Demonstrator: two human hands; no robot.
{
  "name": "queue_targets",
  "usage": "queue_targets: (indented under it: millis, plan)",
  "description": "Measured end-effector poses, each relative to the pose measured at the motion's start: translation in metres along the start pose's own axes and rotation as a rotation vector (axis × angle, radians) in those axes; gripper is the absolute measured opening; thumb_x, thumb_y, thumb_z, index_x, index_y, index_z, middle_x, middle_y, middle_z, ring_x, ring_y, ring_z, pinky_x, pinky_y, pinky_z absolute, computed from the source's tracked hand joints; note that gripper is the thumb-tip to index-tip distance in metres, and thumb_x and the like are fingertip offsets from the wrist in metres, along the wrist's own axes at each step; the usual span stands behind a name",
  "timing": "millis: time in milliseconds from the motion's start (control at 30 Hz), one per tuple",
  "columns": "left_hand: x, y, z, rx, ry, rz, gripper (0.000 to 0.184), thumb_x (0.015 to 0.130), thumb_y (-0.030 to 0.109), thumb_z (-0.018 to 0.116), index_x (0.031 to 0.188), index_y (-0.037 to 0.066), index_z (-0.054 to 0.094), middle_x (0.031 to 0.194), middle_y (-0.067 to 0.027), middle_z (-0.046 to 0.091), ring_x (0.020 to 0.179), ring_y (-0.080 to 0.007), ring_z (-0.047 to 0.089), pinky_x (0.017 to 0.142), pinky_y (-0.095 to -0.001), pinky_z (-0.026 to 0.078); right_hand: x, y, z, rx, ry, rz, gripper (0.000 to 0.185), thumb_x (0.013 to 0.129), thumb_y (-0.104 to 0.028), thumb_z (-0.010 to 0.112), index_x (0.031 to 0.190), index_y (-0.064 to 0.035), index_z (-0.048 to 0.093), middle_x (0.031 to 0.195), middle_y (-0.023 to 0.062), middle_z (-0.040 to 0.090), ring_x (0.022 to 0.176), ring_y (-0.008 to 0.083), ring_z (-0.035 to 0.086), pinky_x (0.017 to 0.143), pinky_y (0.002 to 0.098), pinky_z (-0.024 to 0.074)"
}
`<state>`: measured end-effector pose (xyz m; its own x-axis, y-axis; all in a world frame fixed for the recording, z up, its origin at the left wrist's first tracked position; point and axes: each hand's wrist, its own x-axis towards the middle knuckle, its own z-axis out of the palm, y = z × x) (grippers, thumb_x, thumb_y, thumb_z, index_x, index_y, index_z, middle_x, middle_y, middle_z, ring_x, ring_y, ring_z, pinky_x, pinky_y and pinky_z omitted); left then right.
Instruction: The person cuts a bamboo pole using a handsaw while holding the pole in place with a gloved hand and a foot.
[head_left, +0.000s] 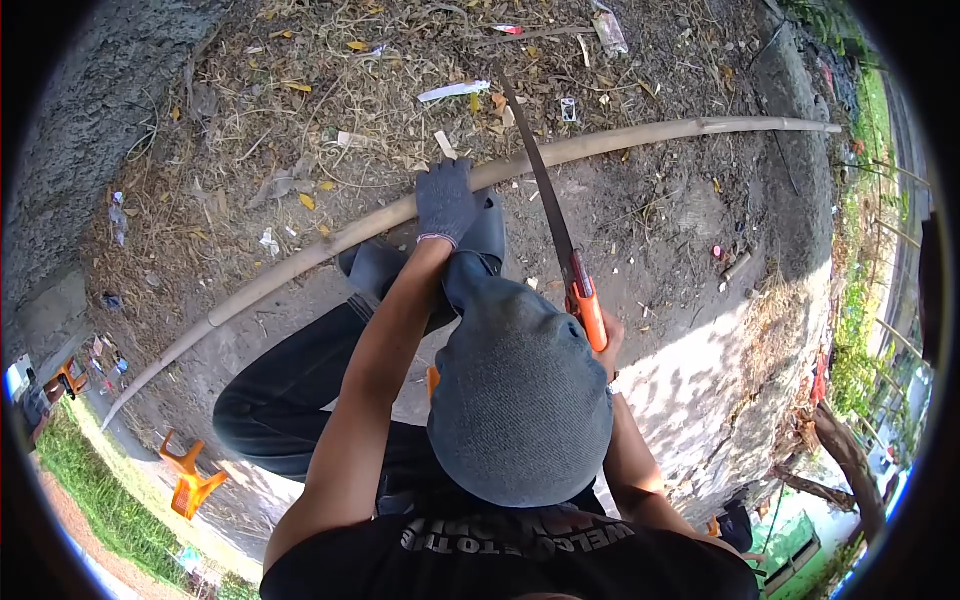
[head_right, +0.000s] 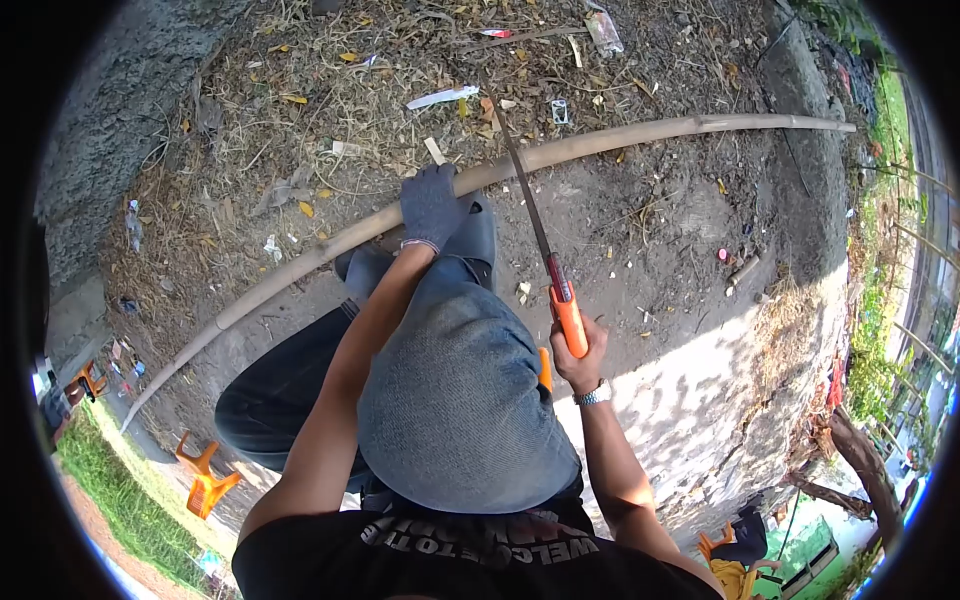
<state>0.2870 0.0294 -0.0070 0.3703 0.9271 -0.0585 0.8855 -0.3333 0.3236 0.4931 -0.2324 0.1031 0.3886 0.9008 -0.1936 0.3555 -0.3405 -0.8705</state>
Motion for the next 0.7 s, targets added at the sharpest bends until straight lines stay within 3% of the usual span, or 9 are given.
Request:
queue_targets:
  millis: [33,67,133,233,333,400,433,700]
  plan:
    - [0.005,-0.001,-0.002,-0.040,-0.142,-0.064,0.041,0.081,0.039,0.081,0.104,0.008,0.072,0.094,-0.0208,0.076,0.095,-0.0380,0.076,0.087,-0.0570,0.057,-0.004,0.009,0.012,0.104,0.055,0.107,0.017,0.082,-0.011,0.069,0.094,-0.0005,0.074,0.067,0.0059,0.066,0.059,0.0175,0.066,0.061,0.0325,0.0518]
    - [0.007,-0.003,-0.005,-0.035,-0.137,-0.066,0.041,0.081,0.039,0.081,0.104,0.008,0.072,0.094,-0.0208,0.076,0.095,-0.0380,0.076,0.087,-0.0570,0.057,-0.005,0.018,0.018,0.109,0.053,0.102,0.017,0.082,-0.011,0.069,0.094,-0.0005,0.074,0.067,0.0059,0.066,0.059,0.0175,0.066,0.061,0.0325,0.0518]
    - [0.006,-0.011,0.011,-0.132,-0.414,-0.075,0.041,0.081,0.040,0.080,0.104,0.007,0.073,0.096,-0.0222,0.076,0.095,-0.0392,0.076,0.087,-0.0545,0.058,-0.007,0.030,0.024,0.171,0.070,0.169,0.017,0.082,-0.011,0.068,0.093,-0.0008,0.074,0.069,0.0058,0.067,0.061,0.0174,0.067,0.063,0.0316,0.0532]
    - [0.006,-0.015,0.032,-0.052,-0.498,-0.014,0.037,0.083,0.034,0.078,0.106,0.006,0.073,0.098,-0.0236,0.077,0.095,-0.0405,0.076,0.086,-0.0530,0.059,-0.006,0.019,0.018,0.097,0.052,0.086,0.017,0.082,-0.012,0.069,0.094,-0.0007,0.074,0.072,0.0066,0.069,0.063,0.0169,0.068,0.064,0.0314,0.0532]
    - [-0.003,-0.009,0.035,-0.084,-0.361,-0.093,0.033,0.085,0.030,0.077,0.107,0.005,0.073,0.097,-0.0236,0.077,0.094,-0.0410,0.076,0.086,-0.0525,0.059,-0.010,0.014,0.019,0.059,0.024,0.062,0.017,0.082,-0.012,0.069,0.094,-0.0004,0.073,0.072,0.0078,0.068,0.063,0.0175,0.067,0.063,0.0325,0.0526]
    - [0.000,-0.009,0.034,-0.092,-0.348,-0.116,0.032,0.085,0.028,0.076,0.107,0.005,0.073,0.097,-0.0233,0.077,0.095,-0.0412,0.076,0.086,-0.0525,0.059,-0.014,0.015,0.025,0.105,0.061,0.216,0.018,0.082,-0.012,0.070,0.095,-0.0001,0.073,0.071,0.0077,0.068,0.062,0.0177,0.066,0.063,0.0333,0.0523]
    - [0.000,-0.007,0.035,-0.103,-0.335,-0.134,0.031,0.085,0.026,0.076,0.107,0.005,0.073,0.097,-0.0231,0.077,0.095,-0.0413,0.076,0.086,-0.0525,0.059,-0.013,0.008,0.027,0.079,0.086,0.190,0.019,0.081,-0.013,0.070,0.095,-0.0001,0.073,0.069,0.0095,0.067,0.060,0.0194,0.066,0.062,0.0342,0.0519]
    - [0.000,-0.002,0.028,-0.120,-0.392,-0.161,0.029,0.084,0.024,0.075,0.106,0.005,0.075,0.099,-0.0238,0.077,0.097,-0.0417,0.075,0.088,-0.0527,0.059,-0.020,0.020,0.041,0.001,0.022,0.167,0.020,0.082,-0.018,0.073,0.094,-0.0018,0.072,0.068,0.0140,0.064,0.059,0.0265,0.067,0.062,0.0379,0.0513]
